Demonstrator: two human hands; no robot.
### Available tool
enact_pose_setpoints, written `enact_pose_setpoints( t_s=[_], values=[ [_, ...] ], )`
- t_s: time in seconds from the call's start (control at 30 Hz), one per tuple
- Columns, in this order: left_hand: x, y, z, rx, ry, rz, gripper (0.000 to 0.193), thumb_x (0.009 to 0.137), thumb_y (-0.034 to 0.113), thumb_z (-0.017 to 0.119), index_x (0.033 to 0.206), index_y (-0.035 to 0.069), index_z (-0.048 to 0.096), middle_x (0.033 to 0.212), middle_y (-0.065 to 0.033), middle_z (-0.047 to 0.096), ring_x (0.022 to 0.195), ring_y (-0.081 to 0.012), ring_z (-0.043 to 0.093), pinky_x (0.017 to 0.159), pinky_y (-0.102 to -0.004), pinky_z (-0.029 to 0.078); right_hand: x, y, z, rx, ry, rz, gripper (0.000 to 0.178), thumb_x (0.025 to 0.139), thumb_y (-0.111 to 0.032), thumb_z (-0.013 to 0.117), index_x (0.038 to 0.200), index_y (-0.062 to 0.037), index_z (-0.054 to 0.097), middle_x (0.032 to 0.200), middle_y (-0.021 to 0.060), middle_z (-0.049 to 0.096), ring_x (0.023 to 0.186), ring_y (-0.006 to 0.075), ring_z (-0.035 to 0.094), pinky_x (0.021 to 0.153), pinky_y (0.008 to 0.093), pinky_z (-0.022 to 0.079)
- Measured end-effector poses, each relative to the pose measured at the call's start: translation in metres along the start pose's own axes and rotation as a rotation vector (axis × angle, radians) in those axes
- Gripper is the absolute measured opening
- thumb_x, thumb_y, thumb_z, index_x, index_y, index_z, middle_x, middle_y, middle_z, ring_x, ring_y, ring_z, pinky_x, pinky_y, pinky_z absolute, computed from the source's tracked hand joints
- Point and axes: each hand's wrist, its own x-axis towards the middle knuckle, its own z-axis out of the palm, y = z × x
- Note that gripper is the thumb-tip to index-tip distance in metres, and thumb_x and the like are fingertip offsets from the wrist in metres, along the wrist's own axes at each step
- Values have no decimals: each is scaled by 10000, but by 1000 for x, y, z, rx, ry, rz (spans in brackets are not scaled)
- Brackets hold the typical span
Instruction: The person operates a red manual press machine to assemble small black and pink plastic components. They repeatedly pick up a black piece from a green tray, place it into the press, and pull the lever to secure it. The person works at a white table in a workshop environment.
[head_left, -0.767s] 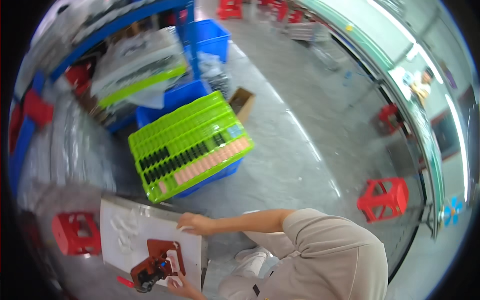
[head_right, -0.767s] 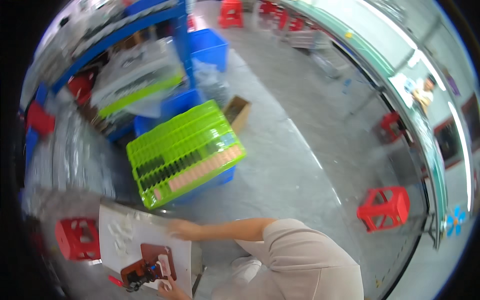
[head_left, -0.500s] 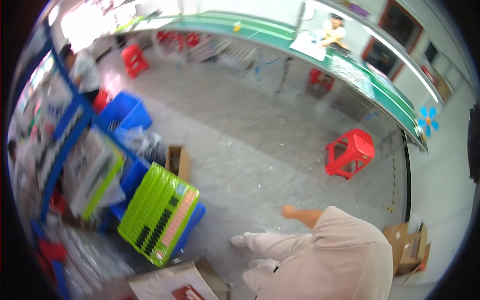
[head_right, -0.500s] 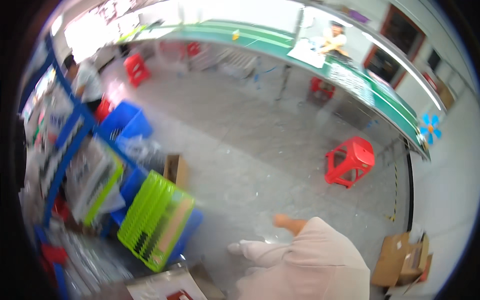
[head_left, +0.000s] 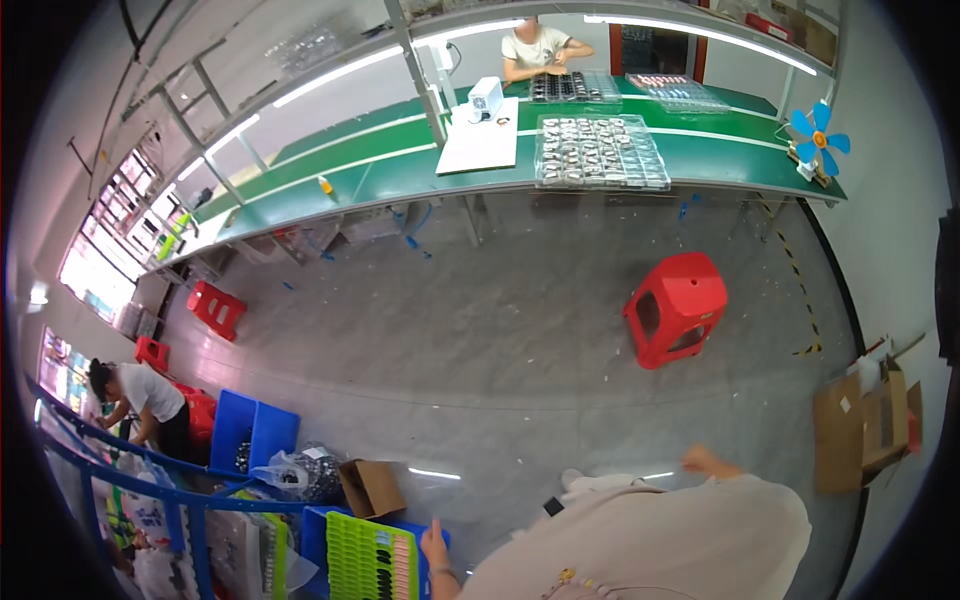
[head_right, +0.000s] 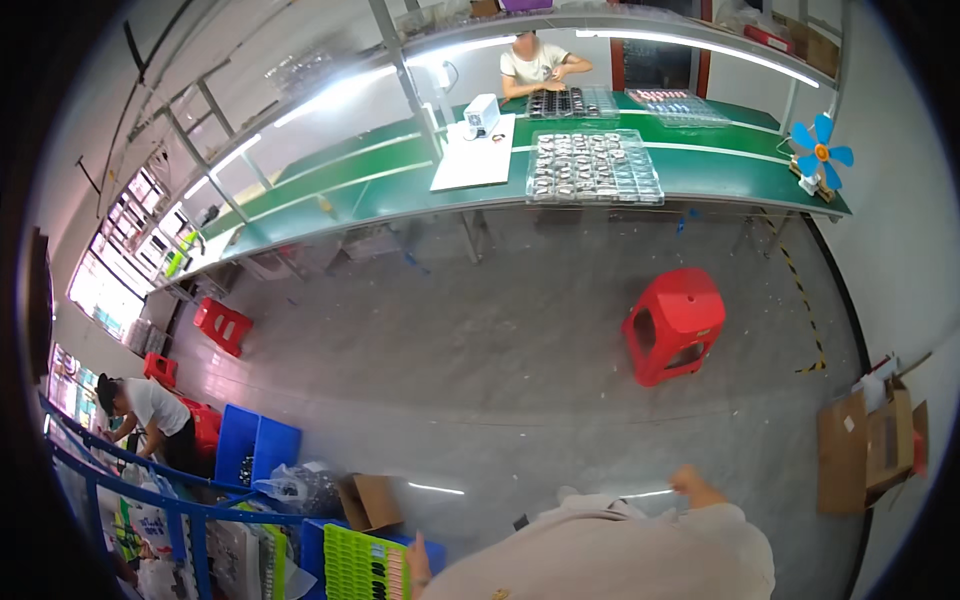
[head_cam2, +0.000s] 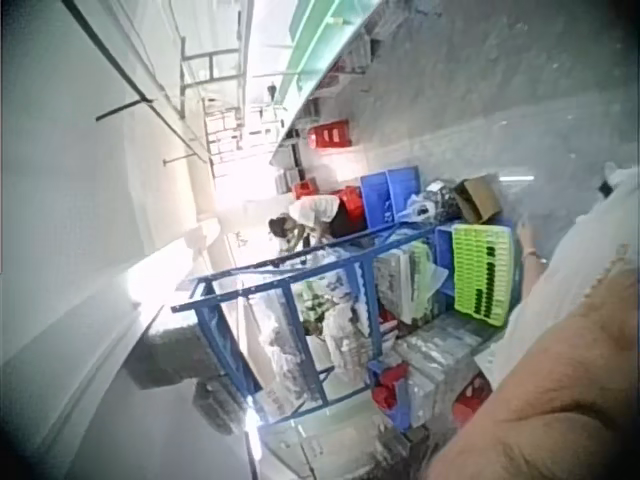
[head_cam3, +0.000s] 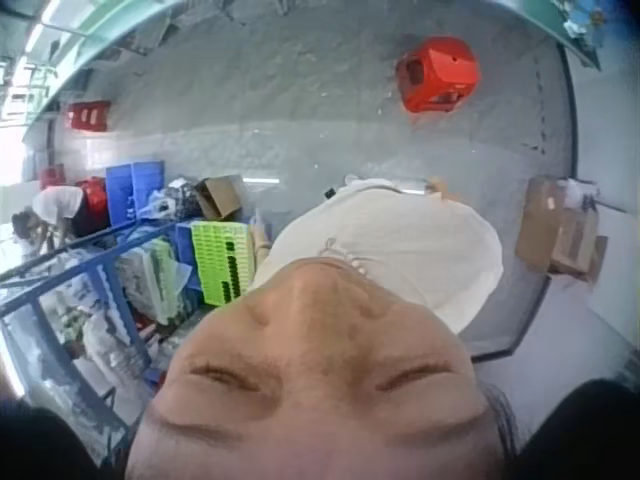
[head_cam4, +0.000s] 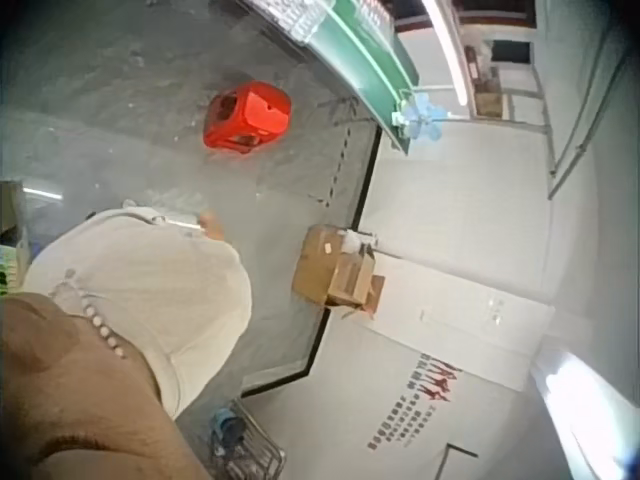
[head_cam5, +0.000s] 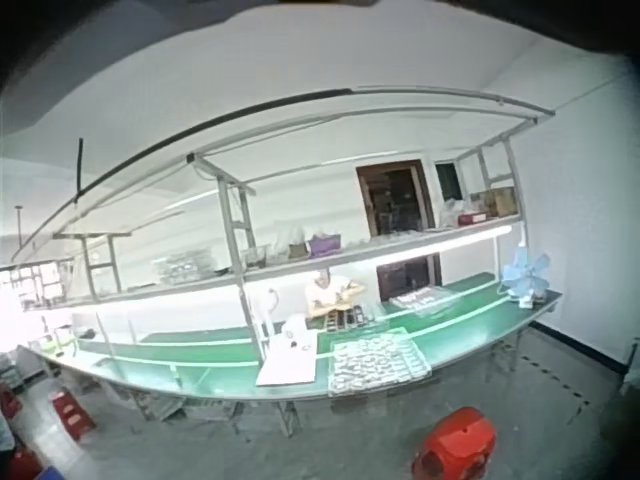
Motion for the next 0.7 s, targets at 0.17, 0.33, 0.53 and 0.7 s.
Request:
enact_pose_setpoints(
  t_s=[0.17, 0.33, 0.53, 0.7],
  values=[
    [151, 177, 111, 527, -294, 428, 620, 727, 569, 737, 1026, 26, 708, 1081, -207, 669, 1058, -356, 606, 919, -418, 453, -33, -201, 17, 103, -71, -79, 291, 849, -246, 670, 1030, -19, 684, 916, 97, 705, 807, 180, 686, 658, 322, 557],
    [333, 396, 234, 682, -300, 790, 678, 664, 591, 773, 1029, 26, 693, 1181, -199, 596, 1159, -371, 495, 995, -464, 381, 23, -300, -37, 348, 169, -197, 251, 838, -209, 658, 988, -11, 689, 837, 93, 691, 730, 165, 672, 585, 292, 535],
    [462, 727, 437, 547, -129, 1128, 705, 723, 492, 771, 1222, 28, 591, 1332, -255, 452, 1248, -414, 377, 1051, -487, 337, 15, -320, -84, 809, 478, -18, 173, 841, -164, 638, 815, 7, 648, 719, 83, 629, 558, 143, 566, 506, 294, 462],
    [536, 914, 580, 634, -98, 1089, 684, 686, 516, 797, 1154, 45, 629, 1363, -242, 367, 1278, -395, 316, 1007, -500, 377, -27, -410, -83, 451, 567, 105, 129, 819, -148, 641, 770, -29, 629, 653, 59, 601, 540, 152, 574, 423, 287, 435]
  ],
)
